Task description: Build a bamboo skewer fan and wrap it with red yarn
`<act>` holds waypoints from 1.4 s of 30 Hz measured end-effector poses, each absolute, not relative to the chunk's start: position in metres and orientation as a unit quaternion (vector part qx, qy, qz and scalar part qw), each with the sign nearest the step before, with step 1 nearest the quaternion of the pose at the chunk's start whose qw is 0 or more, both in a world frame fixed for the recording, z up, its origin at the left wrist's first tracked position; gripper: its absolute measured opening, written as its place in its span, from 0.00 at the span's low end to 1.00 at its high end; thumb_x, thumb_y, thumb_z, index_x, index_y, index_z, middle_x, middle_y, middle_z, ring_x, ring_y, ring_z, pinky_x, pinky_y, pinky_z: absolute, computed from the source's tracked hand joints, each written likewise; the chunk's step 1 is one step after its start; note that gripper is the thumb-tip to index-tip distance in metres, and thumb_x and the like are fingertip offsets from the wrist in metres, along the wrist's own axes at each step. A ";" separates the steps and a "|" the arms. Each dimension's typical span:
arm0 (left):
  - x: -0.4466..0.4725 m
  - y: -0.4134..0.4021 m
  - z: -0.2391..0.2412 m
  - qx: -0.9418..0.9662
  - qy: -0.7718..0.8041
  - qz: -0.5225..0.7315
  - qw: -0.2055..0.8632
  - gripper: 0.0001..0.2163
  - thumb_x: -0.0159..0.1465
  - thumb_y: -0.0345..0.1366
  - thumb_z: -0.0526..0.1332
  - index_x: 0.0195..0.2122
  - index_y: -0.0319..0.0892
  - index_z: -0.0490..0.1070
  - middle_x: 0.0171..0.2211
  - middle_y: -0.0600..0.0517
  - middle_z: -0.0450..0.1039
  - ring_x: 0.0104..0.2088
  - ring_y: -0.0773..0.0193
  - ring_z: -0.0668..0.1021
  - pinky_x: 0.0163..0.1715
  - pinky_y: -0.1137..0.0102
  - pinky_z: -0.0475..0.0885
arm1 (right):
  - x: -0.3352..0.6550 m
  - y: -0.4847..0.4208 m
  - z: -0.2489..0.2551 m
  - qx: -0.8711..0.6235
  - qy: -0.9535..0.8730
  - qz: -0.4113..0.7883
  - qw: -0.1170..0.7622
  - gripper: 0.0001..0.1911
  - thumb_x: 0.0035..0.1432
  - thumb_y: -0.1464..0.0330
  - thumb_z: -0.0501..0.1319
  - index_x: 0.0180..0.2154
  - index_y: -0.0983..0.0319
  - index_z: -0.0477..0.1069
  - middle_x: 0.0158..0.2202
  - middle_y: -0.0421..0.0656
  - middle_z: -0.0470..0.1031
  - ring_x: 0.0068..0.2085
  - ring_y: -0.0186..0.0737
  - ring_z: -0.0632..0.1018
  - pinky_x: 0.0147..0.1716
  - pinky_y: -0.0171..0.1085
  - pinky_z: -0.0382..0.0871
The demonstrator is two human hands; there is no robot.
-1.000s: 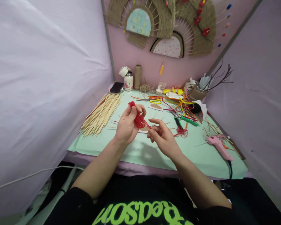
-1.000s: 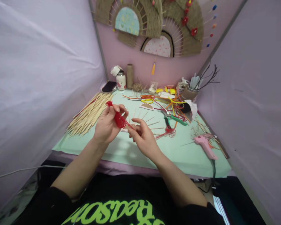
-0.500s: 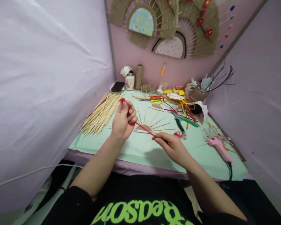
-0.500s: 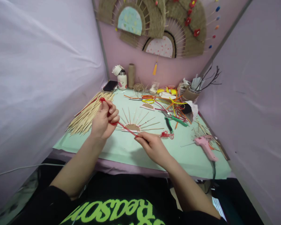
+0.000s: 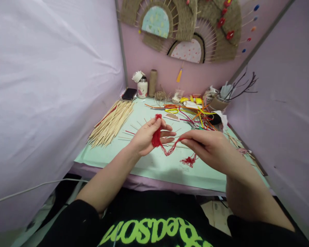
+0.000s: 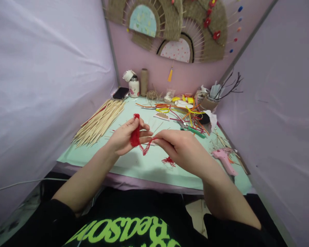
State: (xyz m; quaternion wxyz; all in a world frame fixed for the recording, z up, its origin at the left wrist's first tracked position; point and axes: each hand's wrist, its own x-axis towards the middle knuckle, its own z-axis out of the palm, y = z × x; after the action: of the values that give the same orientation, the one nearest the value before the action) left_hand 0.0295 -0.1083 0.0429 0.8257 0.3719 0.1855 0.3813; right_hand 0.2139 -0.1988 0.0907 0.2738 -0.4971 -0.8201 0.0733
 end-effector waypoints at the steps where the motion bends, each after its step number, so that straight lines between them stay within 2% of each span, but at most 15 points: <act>1: 0.031 -0.110 0.042 0.374 0.186 0.360 0.834 0.13 0.62 0.43 0.66 0.32 0.38 0.67 0.32 0.52 0.75 0.32 0.64 0.81 0.35 0.65 0.79 | 0.213 -0.195 0.092 -0.499 -0.821 0.070 0.269 0.13 0.68 0.62 0.55 0.36 0.58 0.75 0.28 0.40 0.78 0.28 0.35 0.74 0.28 0.34 0.62; 6: 0.040 -0.117 0.036 0.370 0.193 0.293 0.860 0.14 0.60 0.43 0.67 0.32 0.39 0.66 0.26 0.56 0.72 0.26 0.65 0.81 0.31 0.65 0.80 | 0.207 -0.184 0.091 -0.518 -0.819 0.042 0.245 0.15 0.67 0.62 0.55 0.32 0.59 0.74 0.25 0.39 0.75 0.25 0.34 0.71 0.26 0.34 0.58; 9: 0.044 -0.119 0.034 0.368 0.202 0.287 0.861 0.13 0.60 0.42 0.67 0.36 0.40 0.67 0.27 0.55 0.74 0.24 0.64 0.81 0.27 0.67 0.79 | 0.207 -0.183 0.090 -0.532 -0.806 0.027 0.257 0.14 0.66 0.63 0.55 0.30 0.59 0.74 0.25 0.40 0.75 0.26 0.34 0.71 0.27 0.35 0.57; 14: 0.048 -0.123 0.035 0.381 0.228 0.287 0.849 0.09 0.65 0.41 0.62 0.38 0.40 0.67 0.30 0.51 0.75 0.19 0.67 0.77 0.19 0.72 0.74 | 0.208 -0.182 0.087 -0.548 -0.786 0.001 0.285 0.13 0.65 0.65 0.56 0.29 0.59 0.73 0.24 0.39 0.74 0.25 0.34 0.70 0.27 0.35 0.58; 17: 0.051 -0.126 0.037 0.385 0.226 0.293 0.845 0.09 0.66 0.41 0.61 0.37 0.40 0.67 0.29 0.51 0.75 0.17 0.71 0.73 0.19 0.74 0.71 | 0.208 -0.182 0.085 -0.551 -0.782 -0.001 0.292 0.13 0.65 0.65 0.56 0.30 0.59 0.73 0.23 0.39 0.73 0.24 0.34 0.70 0.27 0.34 0.58; 21: 0.053 -0.127 0.038 0.389 0.206 0.283 0.852 0.10 0.66 0.42 0.60 0.36 0.40 0.65 0.26 0.50 0.76 0.14 0.76 0.66 0.17 0.78 0.63 | 0.210 -0.183 0.082 -0.550 -0.780 0.000 0.298 0.12 0.66 0.65 0.56 0.31 0.59 0.74 0.25 0.40 0.75 0.25 0.34 0.71 0.26 0.35 0.59; 26: 0.052 -0.125 0.035 0.408 0.215 0.285 0.840 0.13 0.64 0.44 0.63 0.34 0.38 0.67 0.21 0.50 0.75 0.20 0.69 0.74 0.21 0.77 0.68 | 0.213 -0.185 0.082 -0.542 -0.786 -0.001 0.298 0.12 0.66 0.65 0.56 0.33 0.58 0.75 0.26 0.40 0.76 0.26 0.35 0.72 0.27 0.35 0.60; 30: 0.053 -0.126 0.033 0.408 0.204 0.288 0.842 0.13 0.64 0.44 0.63 0.33 0.38 0.67 0.21 0.51 0.74 0.22 0.68 0.75 0.25 0.76 0.69 | 0.213 -0.184 0.080 -0.544 -0.785 0.006 0.297 0.12 0.66 0.65 0.56 0.33 0.59 0.75 0.26 0.40 0.76 0.26 0.35 0.72 0.27 0.35 0.60; 34: 0.053 -0.129 0.037 0.402 0.199 0.291 0.845 0.12 0.66 0.42 0.60 0.31 0.39 0.65 0.17 0.55 0.68 0.21 0.69 0.73 0.26 0.74 0.69 | 0.214 -0.183 0.079 -0.545 -0.782 0.013 0.302 0.11 0.65 0.65 0.57 0.34 0.59 0.75 0.27 0.40 0.77 0.27 0.35 0.73 0.28 0.35 0.61; 38: 0.052 -0.132 0.042 0.377 0.202 0.271 0.862 0.11 0.67 0.41 0.59 0.31 0.42 0.62 0.16 0.60 0.59 0.17 0.72 0.66 0.26 0.73 0.71 | 0.214 -0.184 0.079 -0.548 -0.779 0.016 0.303 0.11 0.65 0.65 0.57 0.34 0.59 0.75 0.26 0.40 0.76 0.26 0.35 0.72 0.28 0.35 0.60; 40: 0.052 -0.132 0.043 0.374 0.207 0.266 0.864 0.11 0.67 0.41 0.59 0.31 0.42 0.62 0.16 0.62 0.55 0.16 0.74 0.63 0.25 0.74 0.70 | 0.215 -0.184 0.079 -0.548 -0.779 0.016 0.304 0.11 0.65 0.65 0.57 0.33 0.59 0.75 0.26 0.40 0.75 0.26 0.34 0.71 0.28 0.35 0.59; 42: 0.052 -0.132 0.044 0.376 0.216 0.264 0.862 0.11 0.67 0.41 0.58 0.31 0.42 0.61 0.16 0.62 0.52 0.16 0.74 0.60 0.20 0.78 0.66 | 0.215 -0.183 0.079 -0.548 -0.780 0.017 0.304 0.11 0.65 0.65 0.57 0.33 0.60 0.75 0.25 0.39 0.75 0.25 0.34 0.70 0.28 0.35 0.59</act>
State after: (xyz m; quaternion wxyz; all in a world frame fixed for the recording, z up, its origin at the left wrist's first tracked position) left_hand 0.0518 -0.1321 0.0441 0.8619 0.3756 0.2158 0.2635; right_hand 0.2145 -0.1834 0.0787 0.3038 -0.5475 -0.7795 0.0167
